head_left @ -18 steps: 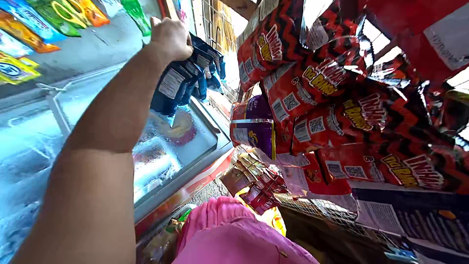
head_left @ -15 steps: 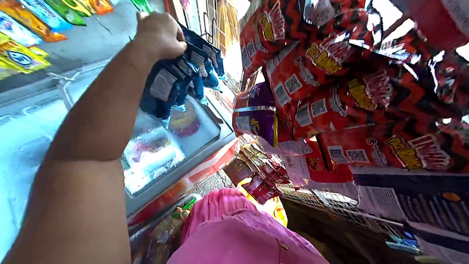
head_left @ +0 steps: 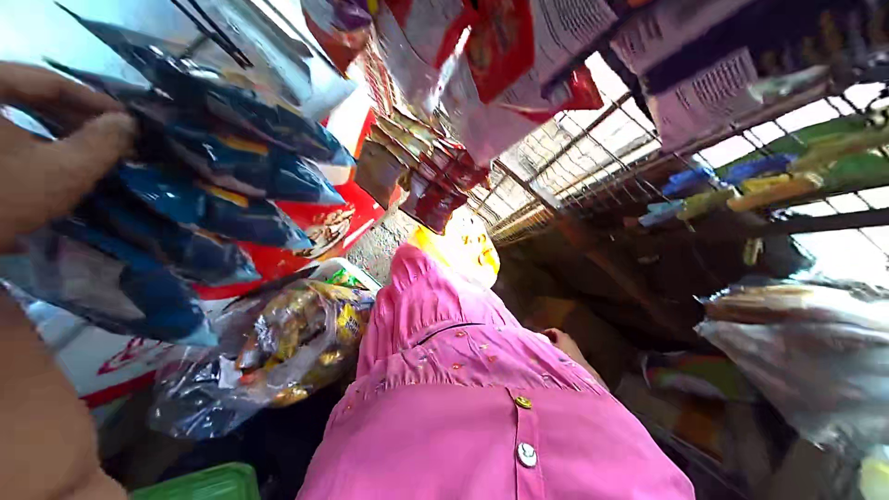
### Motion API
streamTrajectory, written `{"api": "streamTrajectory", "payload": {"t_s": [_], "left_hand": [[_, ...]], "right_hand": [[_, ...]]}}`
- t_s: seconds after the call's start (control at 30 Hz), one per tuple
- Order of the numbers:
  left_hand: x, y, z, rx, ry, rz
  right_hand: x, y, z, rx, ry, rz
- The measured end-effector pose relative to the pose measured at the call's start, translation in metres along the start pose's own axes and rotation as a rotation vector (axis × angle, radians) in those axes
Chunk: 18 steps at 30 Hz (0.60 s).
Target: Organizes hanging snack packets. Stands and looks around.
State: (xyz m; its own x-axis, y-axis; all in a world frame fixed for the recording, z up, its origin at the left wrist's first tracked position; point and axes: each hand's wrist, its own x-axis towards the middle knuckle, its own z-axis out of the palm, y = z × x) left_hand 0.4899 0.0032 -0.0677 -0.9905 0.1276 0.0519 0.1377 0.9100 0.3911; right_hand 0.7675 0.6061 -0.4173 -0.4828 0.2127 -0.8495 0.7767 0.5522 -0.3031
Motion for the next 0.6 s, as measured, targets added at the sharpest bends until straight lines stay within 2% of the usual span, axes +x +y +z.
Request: {"api": "streamTrajectory", "payload": {"t_s": [0.1,0.23,0.4,0.6], "left_hand": [[-0.042,0.042,0.038,0.024,-0.006,0.202],[-0.065,0.125,0.092,-0.078,-0.228,0.132],[-0.044,0.168,0.191,-0.144,-0.4,0.262],[-0.01,0.225,0.282,-0.079,-0.497,0.191]], "right_hand": [[-0.011,0.066,0.001,-0.046,0.016,0.056],[-0.02,0.107,0.006,-0.057,0.017,0.116],[-0.026,0.104,0.018,0.036,0.047,0.101],[-0.032,0.106,0.037,0.084,0.086,0.0]]}}
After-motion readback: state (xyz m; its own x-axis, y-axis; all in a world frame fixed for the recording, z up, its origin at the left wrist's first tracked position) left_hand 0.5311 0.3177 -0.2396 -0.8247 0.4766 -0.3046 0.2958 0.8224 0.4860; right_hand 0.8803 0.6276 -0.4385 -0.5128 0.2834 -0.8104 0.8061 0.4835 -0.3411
